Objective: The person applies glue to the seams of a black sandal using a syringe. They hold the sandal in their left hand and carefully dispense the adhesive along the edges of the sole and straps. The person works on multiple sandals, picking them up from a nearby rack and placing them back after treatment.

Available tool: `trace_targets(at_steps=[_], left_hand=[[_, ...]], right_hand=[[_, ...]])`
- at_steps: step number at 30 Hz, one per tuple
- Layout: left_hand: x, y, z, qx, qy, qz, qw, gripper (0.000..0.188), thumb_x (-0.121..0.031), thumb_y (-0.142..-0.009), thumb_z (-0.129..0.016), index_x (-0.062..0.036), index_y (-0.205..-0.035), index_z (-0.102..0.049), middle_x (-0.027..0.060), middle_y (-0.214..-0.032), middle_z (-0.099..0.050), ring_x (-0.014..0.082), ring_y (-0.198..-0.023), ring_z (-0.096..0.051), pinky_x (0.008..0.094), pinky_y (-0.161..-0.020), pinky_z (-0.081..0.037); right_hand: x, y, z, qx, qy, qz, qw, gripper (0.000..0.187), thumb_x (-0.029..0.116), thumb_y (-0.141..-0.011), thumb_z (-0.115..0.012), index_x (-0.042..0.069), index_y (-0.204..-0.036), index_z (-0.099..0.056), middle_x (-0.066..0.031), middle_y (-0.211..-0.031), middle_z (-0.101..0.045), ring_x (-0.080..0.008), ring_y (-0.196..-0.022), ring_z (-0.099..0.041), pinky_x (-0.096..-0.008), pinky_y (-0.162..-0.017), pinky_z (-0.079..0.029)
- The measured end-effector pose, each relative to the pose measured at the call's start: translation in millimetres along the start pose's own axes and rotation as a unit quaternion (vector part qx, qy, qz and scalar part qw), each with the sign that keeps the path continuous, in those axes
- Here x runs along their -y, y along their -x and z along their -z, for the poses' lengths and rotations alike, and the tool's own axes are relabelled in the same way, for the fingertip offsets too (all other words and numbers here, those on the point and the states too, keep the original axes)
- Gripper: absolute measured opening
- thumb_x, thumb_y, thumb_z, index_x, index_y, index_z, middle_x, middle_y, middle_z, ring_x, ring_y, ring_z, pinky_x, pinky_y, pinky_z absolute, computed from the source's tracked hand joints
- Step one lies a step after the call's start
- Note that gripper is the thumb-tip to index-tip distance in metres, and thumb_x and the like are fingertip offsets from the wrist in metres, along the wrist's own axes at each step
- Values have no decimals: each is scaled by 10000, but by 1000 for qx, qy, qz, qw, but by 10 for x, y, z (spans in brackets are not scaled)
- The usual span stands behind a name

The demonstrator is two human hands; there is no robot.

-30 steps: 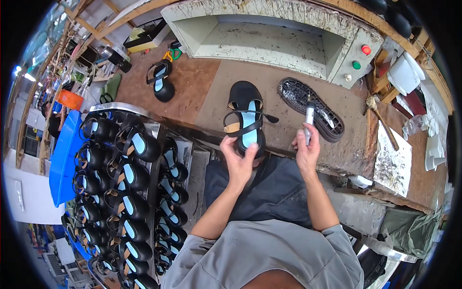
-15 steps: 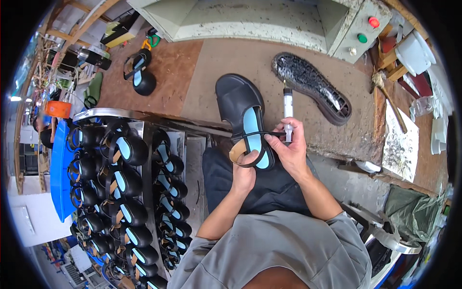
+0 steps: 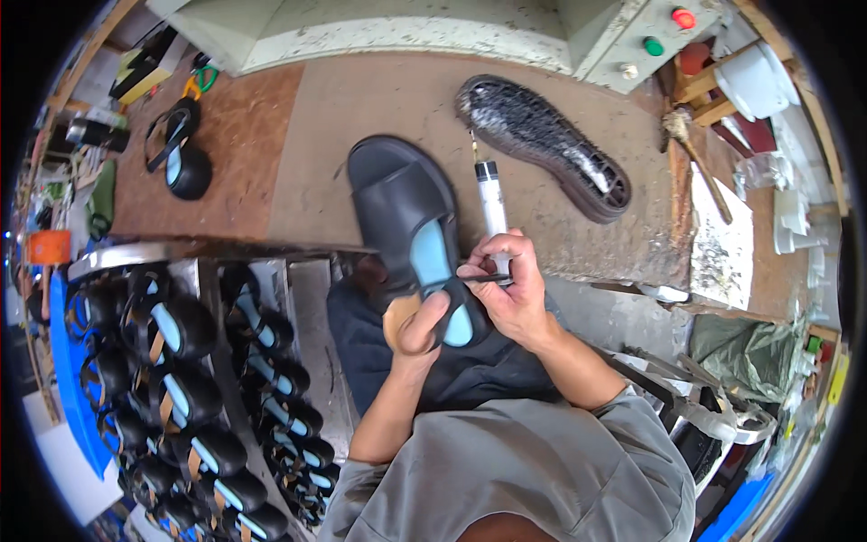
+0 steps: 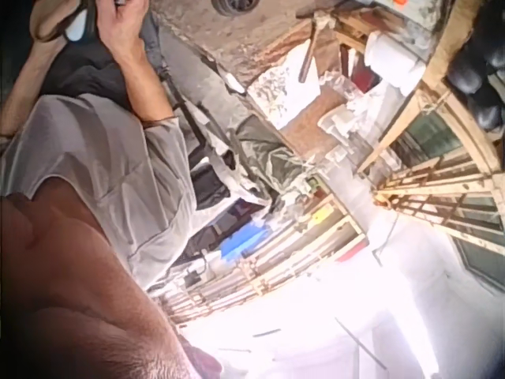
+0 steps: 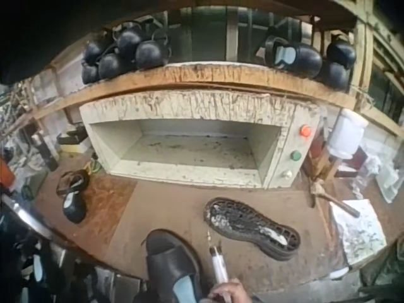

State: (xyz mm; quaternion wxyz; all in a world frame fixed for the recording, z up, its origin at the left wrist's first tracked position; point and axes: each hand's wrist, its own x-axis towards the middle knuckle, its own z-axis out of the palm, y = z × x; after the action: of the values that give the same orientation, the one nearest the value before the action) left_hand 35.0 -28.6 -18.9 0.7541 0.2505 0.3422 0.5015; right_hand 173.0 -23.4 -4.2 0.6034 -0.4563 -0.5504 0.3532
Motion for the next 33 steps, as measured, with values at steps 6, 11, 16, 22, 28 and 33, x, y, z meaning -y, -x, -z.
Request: trace_targets(at_steps=[6, 11, 16, 22, 28, 33], left_hand=[[206, 5, 137, -137, -65, -208, 966, 544, -195, -751, -584, 1, -1218, -387, 123, -1092, -527, 223, -990, -547, 334, -929, -405], [268, -122, 254, -125, 45, -199, 971, 595, -213, -768, -534, 43, -1275, -357, 146, -1109, -526, 251, -1014, -548, 373, -930, -423], [412, -106, 428, -133, 75, -164, 975, 563, -182, -771, -508, 33, -1277, -388, 144, -1141, -536, 262, -1048, -552, 395, -934, -446], [373, -177, 524, -50, 78, -113, 989, 714, -209, -694, -624, 4, -1307, -328, 143, -1173, -467, 233, -1055, -518, 368, -925, -446], [194, -138, 475, -75, -33, -21, 996, 896, -530, -676, -666, 0, -1299, -302, 122, -1196, -449, 199, -1073, -470, 344, -929, -389], [109, -162, 457, -57, -35, 20, 998, 883, -543, -681, -655, 30, -1265, -322, 131, -1141, -494, 209, -1038, -505, 349, -904, -414]], right_hand=[[272, -361, 684, -70, 175, -89, 978, 276, 141, -875, -611, 32, -1127, -580, -88, -1018, -595, -186, -914, -568, -286, -804, -446], [547, -1008, 1050, 19, 448, -146, 882, 481, 283, -857, -599, 46, -1260, -486, -231, -1030, -619, -329, -961, -616, -386, -814, -473], [649, -1148, 1185, 111, 565, -95, 812, 392, 186, -812, -580, 72, -1187, -568, -248, -935, -622, -374, -880, -619, -410, -762, -481], [1061, -421, 1011, 11, 360, -130, 924, 460, 280, -809, -630, -25, -1151, -589, -118, -1012, -646, -113, -800, -586, -234, -694, -456], [531, -88, 439, 137, 214, 8, 967, 351, 224, -780, -658, -62, -982, -635, -103, -648, -599, -156, -437, -463, -297, -426, -356], [440, -108, 373, 183, 194, 8, 964, 316, 156, -757, -643, -70, -978, -633, -90, -573, -553, -160, -400, -433, -293, -399, -327]])
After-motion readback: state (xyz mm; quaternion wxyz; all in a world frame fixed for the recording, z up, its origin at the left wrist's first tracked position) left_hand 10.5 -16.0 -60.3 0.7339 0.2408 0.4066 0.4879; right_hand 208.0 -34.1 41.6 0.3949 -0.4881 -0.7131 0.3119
